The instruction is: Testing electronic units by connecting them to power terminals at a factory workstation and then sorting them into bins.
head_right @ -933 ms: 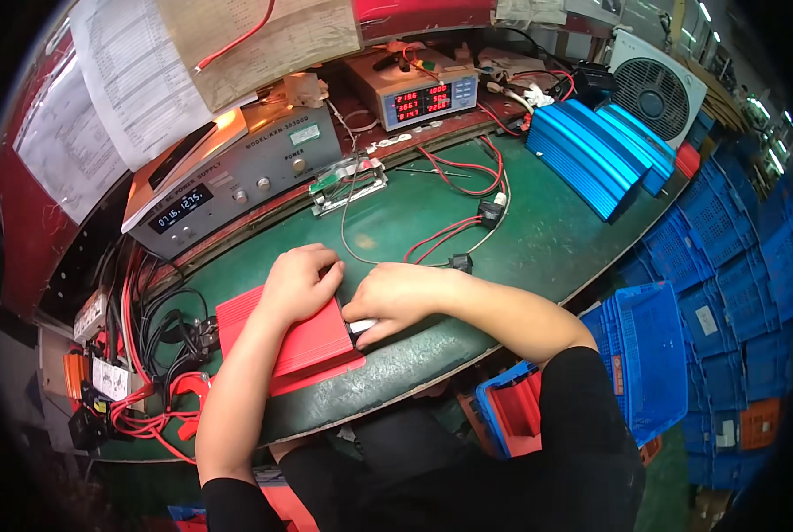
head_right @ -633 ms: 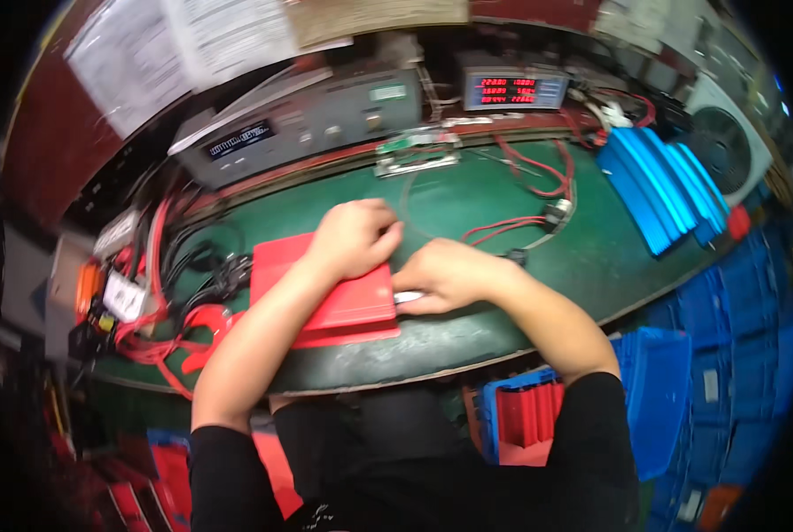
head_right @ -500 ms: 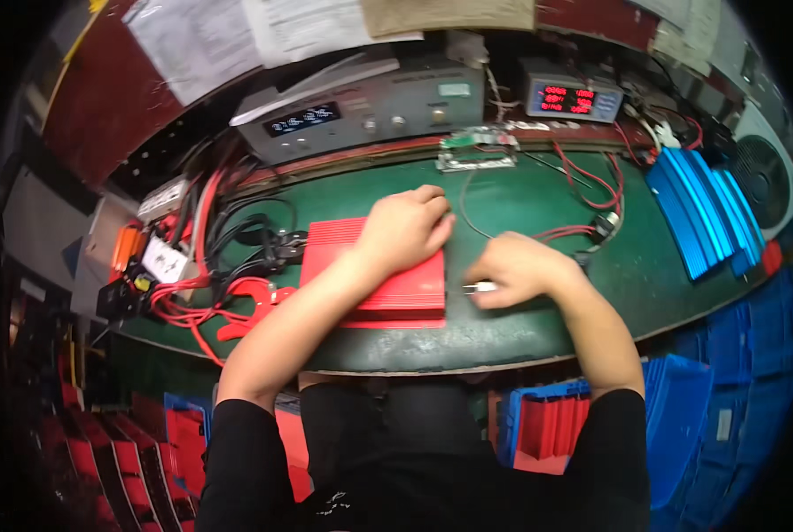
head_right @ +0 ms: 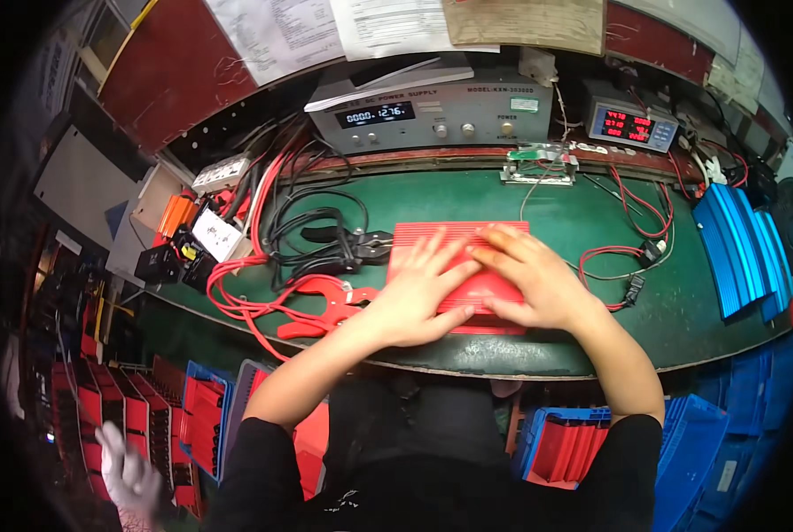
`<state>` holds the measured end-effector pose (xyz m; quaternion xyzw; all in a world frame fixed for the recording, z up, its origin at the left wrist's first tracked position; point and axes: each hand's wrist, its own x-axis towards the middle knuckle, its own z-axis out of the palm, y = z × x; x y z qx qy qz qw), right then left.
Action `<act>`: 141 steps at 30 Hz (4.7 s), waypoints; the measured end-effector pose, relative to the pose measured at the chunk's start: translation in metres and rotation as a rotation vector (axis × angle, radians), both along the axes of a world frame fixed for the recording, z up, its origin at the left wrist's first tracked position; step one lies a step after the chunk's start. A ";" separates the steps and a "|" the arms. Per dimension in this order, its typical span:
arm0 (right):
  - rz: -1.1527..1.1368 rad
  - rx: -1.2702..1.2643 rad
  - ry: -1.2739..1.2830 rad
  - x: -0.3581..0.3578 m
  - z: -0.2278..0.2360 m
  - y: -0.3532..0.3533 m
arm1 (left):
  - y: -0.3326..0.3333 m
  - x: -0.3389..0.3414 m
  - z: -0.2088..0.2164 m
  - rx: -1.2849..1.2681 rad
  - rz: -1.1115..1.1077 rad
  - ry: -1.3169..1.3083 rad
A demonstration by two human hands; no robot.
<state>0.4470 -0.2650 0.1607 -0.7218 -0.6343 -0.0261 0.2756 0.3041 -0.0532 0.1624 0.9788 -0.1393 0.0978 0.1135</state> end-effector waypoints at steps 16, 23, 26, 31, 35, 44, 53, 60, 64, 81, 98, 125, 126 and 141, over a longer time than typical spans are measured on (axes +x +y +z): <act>0.051 -0.141 0.083 0.009 0.004 -0.005 | 0.257 -0.050 0.015 0.162 0.090 0.458; 0.042 -0.145 0.135 0.009 0.005 -0.001 | 0.262 -0.043 0.013 0.206 -0.066 0.450; 0.010 -0.114 0.075 0.009 0.004 0.001 | 0.259 -0.044 0.011 0.193 -0.035 0.491; -0.006 -0.095 0.053 0.009 -0.002 -0.002 | 0.233 -0.043 -0.009 0.293 0.034 0.274; 0.023 -0.093 0.066 0.015 -0.003 -0.007 | 0.229 -0.042 0.004 0.475 -0.001 0.379; 0.094 0.017 -0.056 0.022 -0.014 -0.015 | 0.211 -0.021 0.032 0.483 0.204 0.042; 0.066 -0.049 -0.112 0.025 -0.019 -0.016 | 0.136 -0.137 -0.004 -0.087 0.149 0.165; 0.068 -0.096 -0.009 0.024 -0.013 -0.016 | 0.125 -0.148 -0.020 0.084 0.354 -0.047; 0.097 -0.111 -0.019 0.022 0.000 -0.013 | 0.139 -0.155 -0.023 0.158 0.400 -0.048; -0.166 -0.172 0.167 -0.033 0.020 0.042 | 0.059 -0.165 -0.050 -0.255 0.183 -0.726; -0.825 1.282 2.076 -0.304 -0.156 -0.253 | -0.220 -0.104 -0.141 -1.324 0.242 1.393; -1.580 -0.584 1.200 -0.289 -0.452 -0.272 | -0.172 -0.059 -0.186 -0.232 -0.537 0.267; -1.592 -0.436 1.190 -0.291 -0.450 -0.269 | -0.172 -0.059 -0.186 -0.243 -0.543 0.294; -1.476 0.127 1.462 -0.272 -0.486 -0.281 | -0.065 -0.128 -0.200 -0.485 -0.102 0.233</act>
